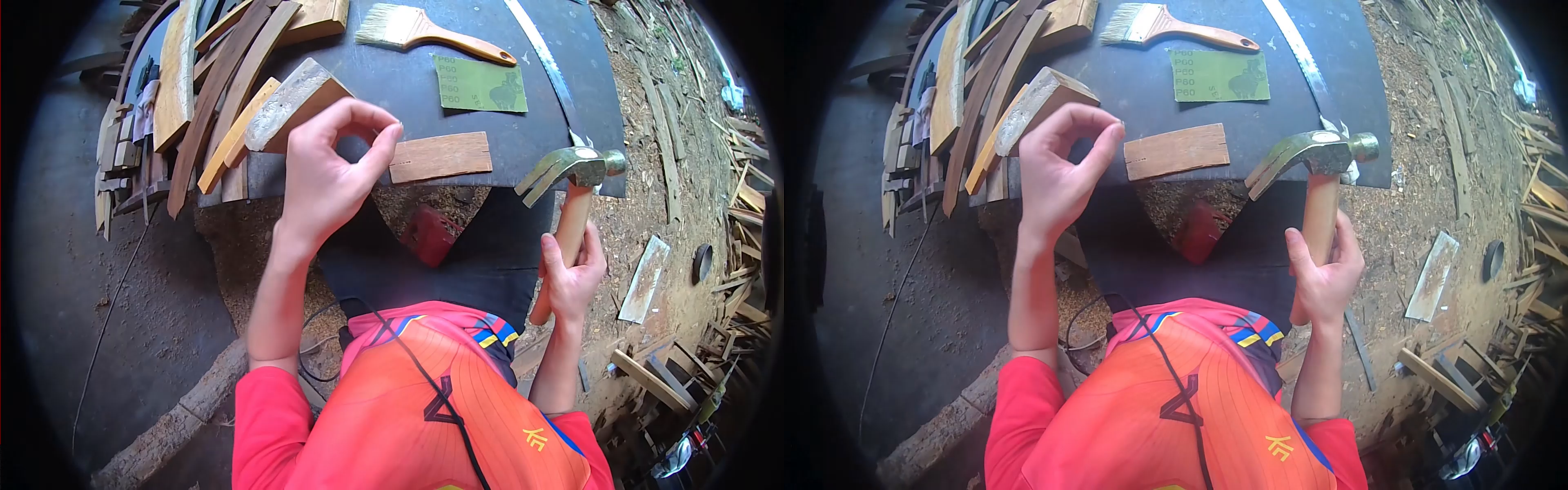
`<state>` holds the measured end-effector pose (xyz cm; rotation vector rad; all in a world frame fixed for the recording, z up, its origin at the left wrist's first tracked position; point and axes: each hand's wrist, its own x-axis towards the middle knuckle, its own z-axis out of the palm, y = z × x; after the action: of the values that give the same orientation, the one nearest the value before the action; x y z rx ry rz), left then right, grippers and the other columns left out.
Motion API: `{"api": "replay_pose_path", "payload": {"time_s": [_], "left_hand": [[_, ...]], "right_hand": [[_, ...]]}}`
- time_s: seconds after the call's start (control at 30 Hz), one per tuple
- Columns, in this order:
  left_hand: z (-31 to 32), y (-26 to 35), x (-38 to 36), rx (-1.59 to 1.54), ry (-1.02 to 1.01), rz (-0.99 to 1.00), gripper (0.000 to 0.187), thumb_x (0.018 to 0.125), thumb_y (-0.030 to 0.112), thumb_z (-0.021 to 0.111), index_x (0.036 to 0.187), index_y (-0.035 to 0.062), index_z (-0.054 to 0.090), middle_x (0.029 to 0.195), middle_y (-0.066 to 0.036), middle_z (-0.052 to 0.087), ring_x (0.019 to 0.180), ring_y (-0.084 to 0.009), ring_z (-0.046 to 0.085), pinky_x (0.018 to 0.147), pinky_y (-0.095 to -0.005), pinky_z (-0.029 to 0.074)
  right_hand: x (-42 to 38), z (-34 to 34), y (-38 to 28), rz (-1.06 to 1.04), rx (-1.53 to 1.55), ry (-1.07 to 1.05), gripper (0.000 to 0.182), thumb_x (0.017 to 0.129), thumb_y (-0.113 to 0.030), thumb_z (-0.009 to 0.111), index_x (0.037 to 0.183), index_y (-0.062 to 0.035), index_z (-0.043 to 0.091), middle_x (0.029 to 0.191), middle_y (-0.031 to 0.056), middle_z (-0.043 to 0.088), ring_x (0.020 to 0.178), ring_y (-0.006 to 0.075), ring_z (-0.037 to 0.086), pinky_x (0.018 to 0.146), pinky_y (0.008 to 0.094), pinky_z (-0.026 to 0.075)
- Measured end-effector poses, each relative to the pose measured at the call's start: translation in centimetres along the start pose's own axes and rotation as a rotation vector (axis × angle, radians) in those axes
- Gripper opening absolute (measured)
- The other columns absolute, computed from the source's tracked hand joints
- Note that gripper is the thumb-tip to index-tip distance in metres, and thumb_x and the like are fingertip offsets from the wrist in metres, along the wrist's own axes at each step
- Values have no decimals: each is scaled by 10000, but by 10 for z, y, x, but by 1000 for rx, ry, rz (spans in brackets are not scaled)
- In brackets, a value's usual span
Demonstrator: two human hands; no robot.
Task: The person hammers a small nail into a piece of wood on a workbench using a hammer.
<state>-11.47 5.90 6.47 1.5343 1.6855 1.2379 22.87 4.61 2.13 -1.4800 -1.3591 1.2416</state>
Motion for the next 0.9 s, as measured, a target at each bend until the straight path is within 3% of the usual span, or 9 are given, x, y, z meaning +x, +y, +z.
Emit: {"api": "replay_pose_path", "payload": {"time_s": [0.07,0.17,0.4,0.5,0.7,0.9], "left_hand": [[3,-4,-10,-117,26,-102,95,994,34,769,1074,-14,785,1020,-55,774,917,-103,715,866,-271,567],[10,-16,-18,-224,23,-35,127,1016,-15,751,1140,-42,766,1031,-61,747,1002,-106,704,883,-254,561],[17,-33,-26,-287,44,-11,191,973,-64,786,1163,-46,795,1033,-65,759,974,-119,690,882,-270,554],[16,-26,-28,-170,59,-84,158,956,-73,801,1111,-41,810,1020,-70,767,972,-124,699,882,-279,565],[18,-38,-25,-236,55,70,176,912,-98,827,1067,-16,834,1017,-87,772,958,-133,700,850,-287,573],[20,-38,-25,-195,59,68,196,887,-99,842,1061,-9,841,1004,-108,801,942,-159,738,839,-288,587]], "right_hand": [[0,2,2,20,8,-15,494,972,-59,833,1403,35,611,921,6,666,654,52,598,538,232,460],[-2,9,-2,59,64,-55,473,986,-67,809,1400,38,605,879,-3,648,633,54,594,523,231,460],[-1,24,-10,154,292,-184,421,1036,-118,715,1391,54,566,752,9,605,538,72,573,457,237,455],[1,27,-10,165,287,-190,415,1036,-121,711,1382,55,565,742,13,604,533,72,572,454,236,456],[4,31,-6,155,236,-169,408,1029,-104,717,1377,51,568,747,7,598,537,71,569,457,235,460],[6,38,0,157,160,-137,400,1021,-78,724,1371,46,575,777,4,604,547,63,565,464,239,461]]}}
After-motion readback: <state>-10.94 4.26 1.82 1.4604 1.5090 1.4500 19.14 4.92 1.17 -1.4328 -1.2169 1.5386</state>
